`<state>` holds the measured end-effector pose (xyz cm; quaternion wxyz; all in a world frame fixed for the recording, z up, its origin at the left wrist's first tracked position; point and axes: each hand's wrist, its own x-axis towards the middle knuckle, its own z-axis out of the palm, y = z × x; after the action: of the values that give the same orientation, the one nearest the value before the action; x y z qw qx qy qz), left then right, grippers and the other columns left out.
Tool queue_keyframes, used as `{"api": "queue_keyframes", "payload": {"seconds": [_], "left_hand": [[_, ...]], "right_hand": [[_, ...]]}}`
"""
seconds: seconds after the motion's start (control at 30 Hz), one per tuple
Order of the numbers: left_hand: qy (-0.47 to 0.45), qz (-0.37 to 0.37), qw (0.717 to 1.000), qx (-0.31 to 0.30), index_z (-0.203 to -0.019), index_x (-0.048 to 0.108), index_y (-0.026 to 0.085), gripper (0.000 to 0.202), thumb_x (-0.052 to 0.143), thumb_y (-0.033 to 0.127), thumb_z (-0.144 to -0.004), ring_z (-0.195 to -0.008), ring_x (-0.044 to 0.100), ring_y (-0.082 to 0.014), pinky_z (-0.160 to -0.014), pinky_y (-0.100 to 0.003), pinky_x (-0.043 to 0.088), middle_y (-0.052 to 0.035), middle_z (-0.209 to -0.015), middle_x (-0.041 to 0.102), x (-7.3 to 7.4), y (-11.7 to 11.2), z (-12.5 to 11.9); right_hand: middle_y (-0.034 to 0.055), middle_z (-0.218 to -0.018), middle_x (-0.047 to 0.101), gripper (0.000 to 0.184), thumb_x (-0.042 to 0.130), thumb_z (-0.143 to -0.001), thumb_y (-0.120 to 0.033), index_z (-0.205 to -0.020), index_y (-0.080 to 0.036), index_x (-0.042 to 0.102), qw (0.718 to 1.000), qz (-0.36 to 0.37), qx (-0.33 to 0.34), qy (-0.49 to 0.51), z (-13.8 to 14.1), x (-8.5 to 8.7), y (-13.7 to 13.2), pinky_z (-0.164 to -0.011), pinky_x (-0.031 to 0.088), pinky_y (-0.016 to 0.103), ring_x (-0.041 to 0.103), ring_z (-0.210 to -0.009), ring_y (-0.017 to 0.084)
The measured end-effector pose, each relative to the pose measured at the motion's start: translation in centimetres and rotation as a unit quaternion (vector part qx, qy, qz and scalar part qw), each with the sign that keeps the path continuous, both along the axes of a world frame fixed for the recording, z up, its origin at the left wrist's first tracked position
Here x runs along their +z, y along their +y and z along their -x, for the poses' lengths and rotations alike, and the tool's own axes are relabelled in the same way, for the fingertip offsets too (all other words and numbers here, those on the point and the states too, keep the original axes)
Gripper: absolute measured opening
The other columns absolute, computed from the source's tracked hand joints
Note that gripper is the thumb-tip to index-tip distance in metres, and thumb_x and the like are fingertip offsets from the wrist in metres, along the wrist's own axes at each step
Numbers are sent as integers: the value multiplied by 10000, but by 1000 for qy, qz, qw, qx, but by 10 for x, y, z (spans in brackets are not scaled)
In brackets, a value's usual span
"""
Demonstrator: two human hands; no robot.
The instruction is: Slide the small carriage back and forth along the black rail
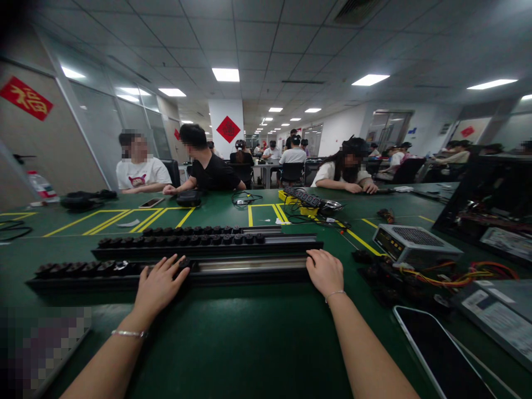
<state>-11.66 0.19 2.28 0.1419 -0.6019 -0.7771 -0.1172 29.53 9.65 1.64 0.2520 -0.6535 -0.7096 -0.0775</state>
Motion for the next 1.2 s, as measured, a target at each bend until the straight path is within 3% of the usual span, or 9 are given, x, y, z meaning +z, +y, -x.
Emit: {"api": "queue_keyframes", "payload": {"seconds": [1.2], "left_hand": [[-25, -29, 999, -24, -1255, 523, 270, 459, 339, 435, -868, -1306, 364, -270, -1074, -577, 148, -42, -1385, 461, -7, 5, -3]], "right_hand": [[32, -1145, 644, 364, 358, -840, -296, -1058, -239, 644, 1000, -8, 5, -2, 0, 1, 0, -932, 373, 374, 523, -1120, 204]]}}
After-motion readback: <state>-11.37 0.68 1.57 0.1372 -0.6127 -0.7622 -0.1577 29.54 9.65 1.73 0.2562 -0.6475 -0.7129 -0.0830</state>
